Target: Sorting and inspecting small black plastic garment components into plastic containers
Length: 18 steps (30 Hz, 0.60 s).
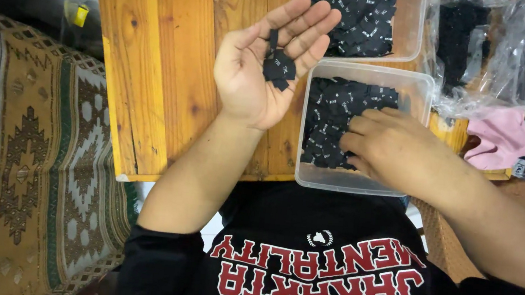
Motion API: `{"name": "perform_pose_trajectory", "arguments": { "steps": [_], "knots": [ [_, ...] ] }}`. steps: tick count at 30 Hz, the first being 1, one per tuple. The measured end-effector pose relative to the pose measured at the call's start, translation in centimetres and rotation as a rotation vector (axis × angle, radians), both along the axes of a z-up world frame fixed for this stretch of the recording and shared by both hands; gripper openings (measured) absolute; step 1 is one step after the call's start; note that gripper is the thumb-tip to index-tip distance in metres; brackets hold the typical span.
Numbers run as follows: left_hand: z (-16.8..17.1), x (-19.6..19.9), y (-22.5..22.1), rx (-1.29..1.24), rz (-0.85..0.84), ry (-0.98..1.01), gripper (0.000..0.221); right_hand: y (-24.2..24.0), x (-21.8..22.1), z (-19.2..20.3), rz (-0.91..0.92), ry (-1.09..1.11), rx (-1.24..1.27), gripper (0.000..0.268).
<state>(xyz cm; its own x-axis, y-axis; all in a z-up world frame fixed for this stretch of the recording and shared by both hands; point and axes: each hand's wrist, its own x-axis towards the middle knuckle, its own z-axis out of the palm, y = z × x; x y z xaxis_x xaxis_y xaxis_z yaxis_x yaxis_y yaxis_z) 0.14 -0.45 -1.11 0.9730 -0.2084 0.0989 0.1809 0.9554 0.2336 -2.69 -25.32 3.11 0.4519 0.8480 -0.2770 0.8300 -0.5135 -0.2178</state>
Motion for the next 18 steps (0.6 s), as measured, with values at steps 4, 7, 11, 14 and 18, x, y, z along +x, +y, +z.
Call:
{"name": "perform_pose_trajectory", "arguments": {
  "steps": [4,7,11,14,18],
  "knots": [
    [-0.1,0.1,0.1,0.012,-0.009,0.01,0.055,0.3,-0.1,-0.6,0.056,-0.032,-0.061,0.03],
    [-0.1,0.0,0.1,0.008,-0.009,0.011,0.055,0.8,-0.2,-0.6,0.077,-0.008,-0.122,0.023],
    [-0.3,0.0,0.1,-0.007,-0.02,-0.012,0.055,0.8,-0.2,-0.3,0.102,-0.055,-0.06,0.016],
    [-0.2,0.0,0.1,-0.003,-0.026,-0.011,0.055,0.3,0.2,-0.4,0.092,-0.043,0.009,0.017],
    [0.0,-0.1,0.0,0.016,-0.037,0.03,0.056,0.1,0.9,0.4,0.0,0.146,0.083,0.012]
  ]
}}
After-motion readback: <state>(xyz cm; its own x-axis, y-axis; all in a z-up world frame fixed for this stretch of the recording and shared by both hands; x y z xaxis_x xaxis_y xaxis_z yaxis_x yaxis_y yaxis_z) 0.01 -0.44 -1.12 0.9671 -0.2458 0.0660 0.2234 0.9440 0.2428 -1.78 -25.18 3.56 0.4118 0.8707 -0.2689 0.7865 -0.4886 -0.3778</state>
